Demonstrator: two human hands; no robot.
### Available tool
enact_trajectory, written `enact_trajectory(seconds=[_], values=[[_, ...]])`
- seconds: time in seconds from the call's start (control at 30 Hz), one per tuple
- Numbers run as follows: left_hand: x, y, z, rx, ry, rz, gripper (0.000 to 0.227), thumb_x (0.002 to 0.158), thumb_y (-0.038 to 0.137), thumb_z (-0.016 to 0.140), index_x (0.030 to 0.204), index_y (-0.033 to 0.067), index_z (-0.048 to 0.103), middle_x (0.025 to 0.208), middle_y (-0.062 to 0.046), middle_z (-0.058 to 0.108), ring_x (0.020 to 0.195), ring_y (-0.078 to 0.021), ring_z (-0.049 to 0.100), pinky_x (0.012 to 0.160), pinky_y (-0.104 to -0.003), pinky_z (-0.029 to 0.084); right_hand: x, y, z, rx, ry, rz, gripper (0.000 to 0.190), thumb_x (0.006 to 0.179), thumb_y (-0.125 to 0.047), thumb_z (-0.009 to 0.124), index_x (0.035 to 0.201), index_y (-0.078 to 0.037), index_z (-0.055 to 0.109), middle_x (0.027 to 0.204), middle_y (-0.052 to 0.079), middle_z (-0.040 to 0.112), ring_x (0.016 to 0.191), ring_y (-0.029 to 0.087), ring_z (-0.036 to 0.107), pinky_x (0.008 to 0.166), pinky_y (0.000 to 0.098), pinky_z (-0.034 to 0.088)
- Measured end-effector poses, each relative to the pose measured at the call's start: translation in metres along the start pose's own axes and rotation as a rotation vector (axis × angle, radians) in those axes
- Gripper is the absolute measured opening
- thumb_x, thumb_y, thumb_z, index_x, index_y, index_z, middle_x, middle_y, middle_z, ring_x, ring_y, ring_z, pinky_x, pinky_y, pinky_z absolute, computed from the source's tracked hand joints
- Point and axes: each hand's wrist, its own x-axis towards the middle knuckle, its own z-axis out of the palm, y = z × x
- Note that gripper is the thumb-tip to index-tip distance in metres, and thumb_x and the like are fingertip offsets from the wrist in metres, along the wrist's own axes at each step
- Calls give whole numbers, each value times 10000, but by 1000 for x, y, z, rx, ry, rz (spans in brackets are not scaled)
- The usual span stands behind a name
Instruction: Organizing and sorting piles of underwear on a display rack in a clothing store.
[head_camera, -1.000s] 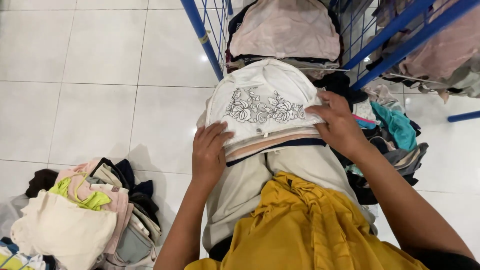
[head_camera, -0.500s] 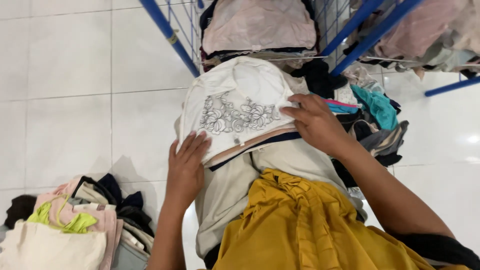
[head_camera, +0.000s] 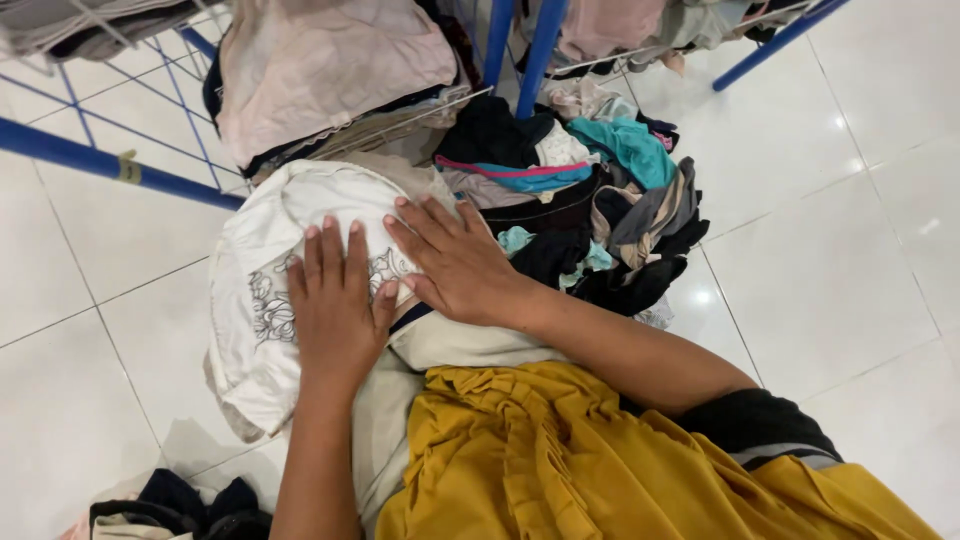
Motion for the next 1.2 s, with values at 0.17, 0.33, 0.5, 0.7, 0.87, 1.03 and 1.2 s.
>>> enact_trajectory(seconds=[0.17,0.33,0.5,0.7,0.87,1.03,1.2], values=[[7,8,-7,-56,-66,-28,682,1071,469,425,1582,19,399,1653,-261,324,1521,-467,283,1193,-663,216,-11,15,0,49,36,-56,729,989,-467,545,1595,-123,333,1650,179,267,1481,425,312,1143,661,265],[41,52,-10,18,-117,0,644,1064,439,449,1536,1,436,1643,-287,300,1530,-474,254,1185,-711,173,-55,104,38,309,221,109,680,1032,-437,508,1569,-45,365,1573,222,414,1448,431,404,1181,561,310],[87,132,30,-201,-156,218,633,918,316,687,1438,6,505,1577,-262,349,1501,-438,271,1179,-691,207,-149,260,124,261,635,501,329,1073,-244,608,1293,0,615,1311,221,605,1242,422,544,1086,507,412],[74,186,142,-237,-157,517,547,903,211,722,1371,-15,552,1491,-240,464,1446,-402,393,1180,-589,302,-259,373,181,-137,763,912,338,952,-195,753,1162,20,599,1080,196,584,1048,413,548,906,500,435],[61,170,195,-211,-603,452,401,868,198,691,1202,-17,634,1376,-255,531,1278,-416,489,1077,-586,346,-262,392,174,365,620,1195,388,883,-295,772,1077,14,640,982,136,662,900,254,645,801,429,523],[65,162,191,-181,-478,403,307,847,87,632,1142,6,650,1207,-201,630,1130,-359,599,984,-515,444,-260,412,155,1004,968,1208,218,966,-190,609,1054,3,656,963,116,682,870,256,666,805,423,549],[62,159,199,-160,-572,400,203,859,77,617,1060,53,636,1057,-145,653,1022,-333,625,897,-487,482,-221,342,28,1700,947,807,121,1076,-132,504,1067,-37,577,1028,95,678,913,219,684,862,389,587]])
